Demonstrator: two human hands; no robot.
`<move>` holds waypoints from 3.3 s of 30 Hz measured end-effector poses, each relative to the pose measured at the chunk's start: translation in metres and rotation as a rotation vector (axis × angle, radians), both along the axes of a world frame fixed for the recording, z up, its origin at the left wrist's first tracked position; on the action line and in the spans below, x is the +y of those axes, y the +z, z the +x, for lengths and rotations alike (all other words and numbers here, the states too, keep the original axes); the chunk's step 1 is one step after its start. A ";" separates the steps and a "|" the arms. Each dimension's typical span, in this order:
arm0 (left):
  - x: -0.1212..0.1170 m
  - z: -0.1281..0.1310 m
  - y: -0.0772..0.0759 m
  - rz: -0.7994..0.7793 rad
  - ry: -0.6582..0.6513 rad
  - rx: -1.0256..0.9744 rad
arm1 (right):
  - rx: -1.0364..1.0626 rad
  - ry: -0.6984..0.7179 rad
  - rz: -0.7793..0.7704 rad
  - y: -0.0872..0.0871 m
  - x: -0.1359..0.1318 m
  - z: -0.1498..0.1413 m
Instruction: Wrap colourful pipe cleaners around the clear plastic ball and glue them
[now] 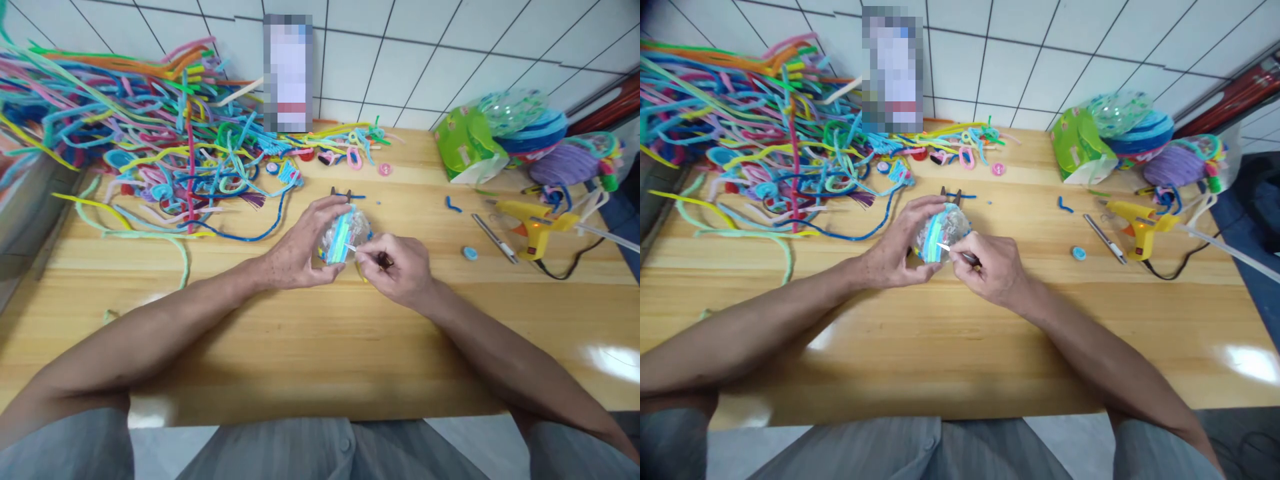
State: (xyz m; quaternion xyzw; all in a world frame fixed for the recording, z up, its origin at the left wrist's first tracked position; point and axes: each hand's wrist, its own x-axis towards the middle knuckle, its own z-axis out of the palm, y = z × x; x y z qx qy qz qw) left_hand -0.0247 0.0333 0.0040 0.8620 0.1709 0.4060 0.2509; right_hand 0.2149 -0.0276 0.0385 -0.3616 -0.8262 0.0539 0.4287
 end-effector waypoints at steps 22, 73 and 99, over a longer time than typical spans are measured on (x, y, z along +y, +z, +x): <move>0.007 -0.002 0.010 -0.114 -0.003 0.016 | 0.220 -0.057 -0.221 -0.004 0.004 0.002; -0.005 0.000 0.002 -0.023 -0.002 -0.056 | -0.355 -0.656 -0.309 -0.027 0.070 0.082; -0.004 0.002 -0.003 -0.065 -0.015 -0.124 | -0.101 0.026 -0.414 -0.021 0.015 0.012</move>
